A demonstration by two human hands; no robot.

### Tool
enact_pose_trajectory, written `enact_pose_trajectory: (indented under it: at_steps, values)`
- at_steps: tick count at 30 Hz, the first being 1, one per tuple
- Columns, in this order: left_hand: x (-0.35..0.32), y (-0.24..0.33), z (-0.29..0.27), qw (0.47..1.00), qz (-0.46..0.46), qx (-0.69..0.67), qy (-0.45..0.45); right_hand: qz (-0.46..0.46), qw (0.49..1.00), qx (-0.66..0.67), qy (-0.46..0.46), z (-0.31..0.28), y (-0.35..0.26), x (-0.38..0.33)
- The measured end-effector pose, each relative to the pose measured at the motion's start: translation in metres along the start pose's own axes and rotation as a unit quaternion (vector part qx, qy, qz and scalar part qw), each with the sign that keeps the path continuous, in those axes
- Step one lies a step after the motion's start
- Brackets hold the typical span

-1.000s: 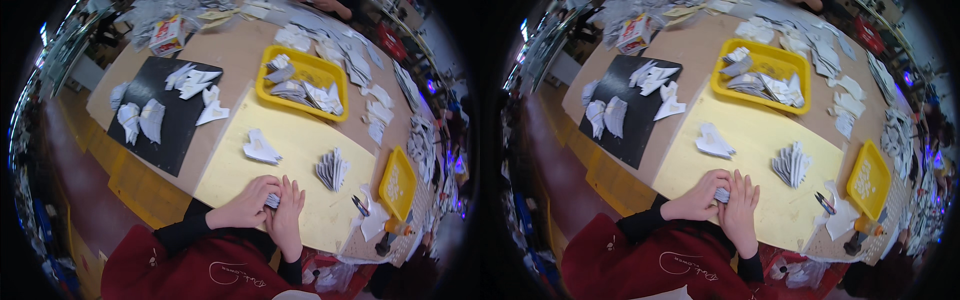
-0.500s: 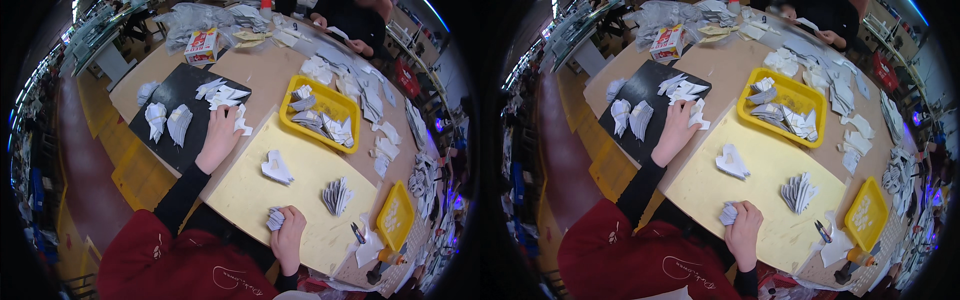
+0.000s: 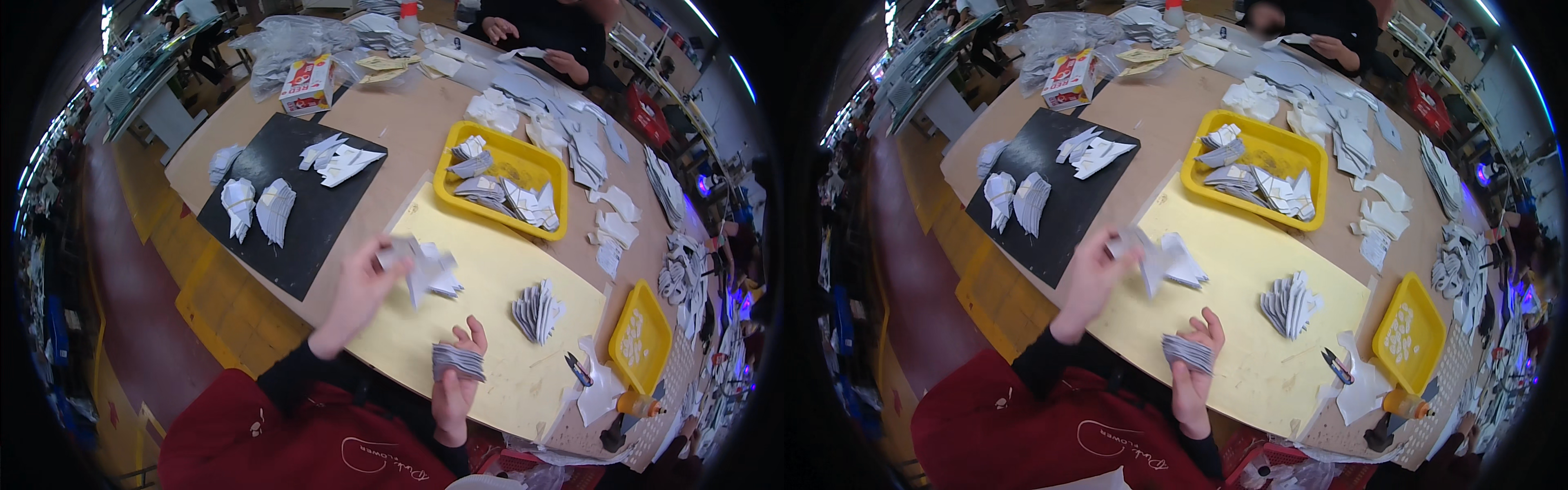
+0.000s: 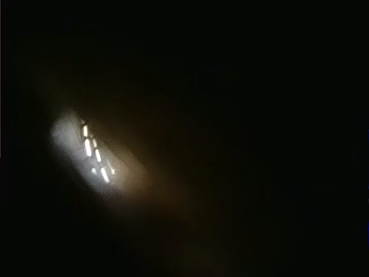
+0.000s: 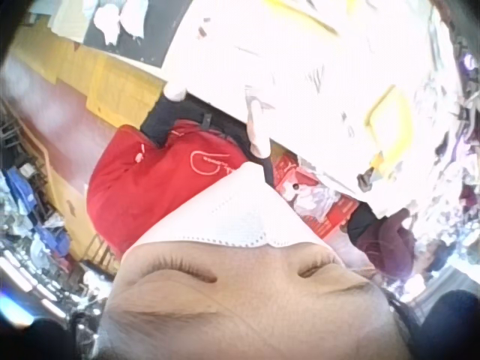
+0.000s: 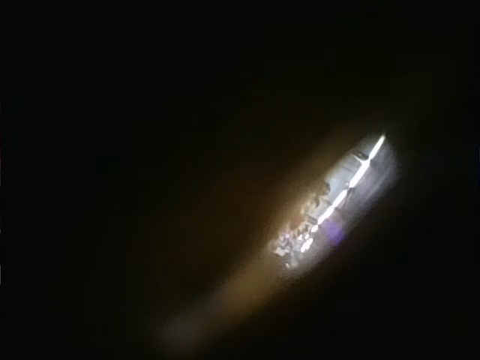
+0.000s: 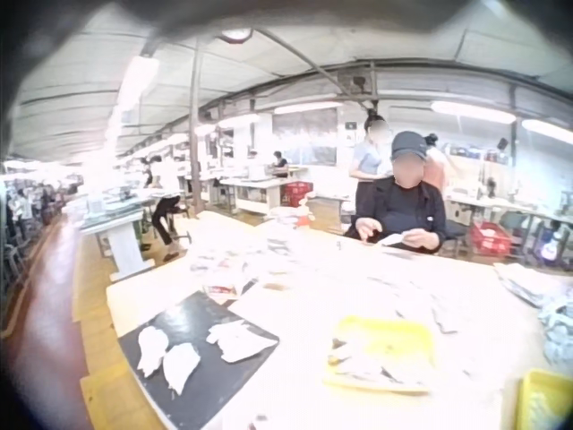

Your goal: The person walks through a busy textile factory floor and then sits at a workbench. They pick up small white fabric pieces, separate them by shape, and place them into piles on the table.

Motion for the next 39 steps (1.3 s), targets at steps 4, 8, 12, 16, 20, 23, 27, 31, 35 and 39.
enact_pose_trajectory:
  at_steps: [4, 8, 12, 16, 20, 23, 27, 31, 35, 39]
  values:
    - [-0.039, -0.008, 0.027, 0.987, -0.096, -0.02, -0.131, 0.036, 0.998, -0.053, 0.028, -0.006, 0.014, 0.005]
    - [-0.033, -0.008, 0.019, 0.982, 0.007, 0.093, -0.166, -0.052, 0.985, -0.14, 0.082, -0.022, -0.003, 0.012]
    - [-0.03, -0.015, 0.02, 0.94, 0.119, 0.2, -0.25, -0.156, 0.901, -0.387, -0.122, -0.05, -0.022, 0.005]
    - [-0.044, -0.029, 0.034, 0.917, 0.085, 0.156, -0.357, -0.133, 0.876, -0.455, -0.091, -0.035, -0.016, 0.006]
    - [-0.041, -0.024, 0.025, 0.92, 0.059, 0.132, -0.365, -0.097, 0.92, -0.368, -0.093, -0.048, -0.006, -0.001]
    - [-0.015, -0.004, 0.006, 0.921, 0.11, 0.184, -0.327, -0.113, 0.949, -0.294, -0.024, -0.047, -0.006, -0.008]
    - [0.066, 0.022, -0.059, 0.855, 0.252, 0.436, -0.12, -0.075, 0.807, -0.582, -0.068, -0.049, -0.032, 0.003]
    - [0.125, 0.018, -0.108, 0.793, 0.176, 0.581, 0.048, -0.1, 0.76, -0.626, -0.144, -0.038, -0.019, 0.014]
    - [0.164, 0.0, -0.129, 0.753, 0.087, 0.644, 0.105, -0.107, 0.766, -0.616, -0.146, -0.035, -0.019, 0.015]
    - [0.182, -0.013, -0.144, 0.697, 0.111, 0.703, 0.084, -0.115, 0.769, -0.611, -0.148, -0.037, -0.017, 0.015]
Point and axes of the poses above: each hand's wrist, its own x-axis towards the middle knuckle, its own z-axis out of the palm, y = z × x, the point moved 1 cm from there along x, towards the middle knuckle, and after that the axes turned 5 degrees about -x, right-handed, at the moved point
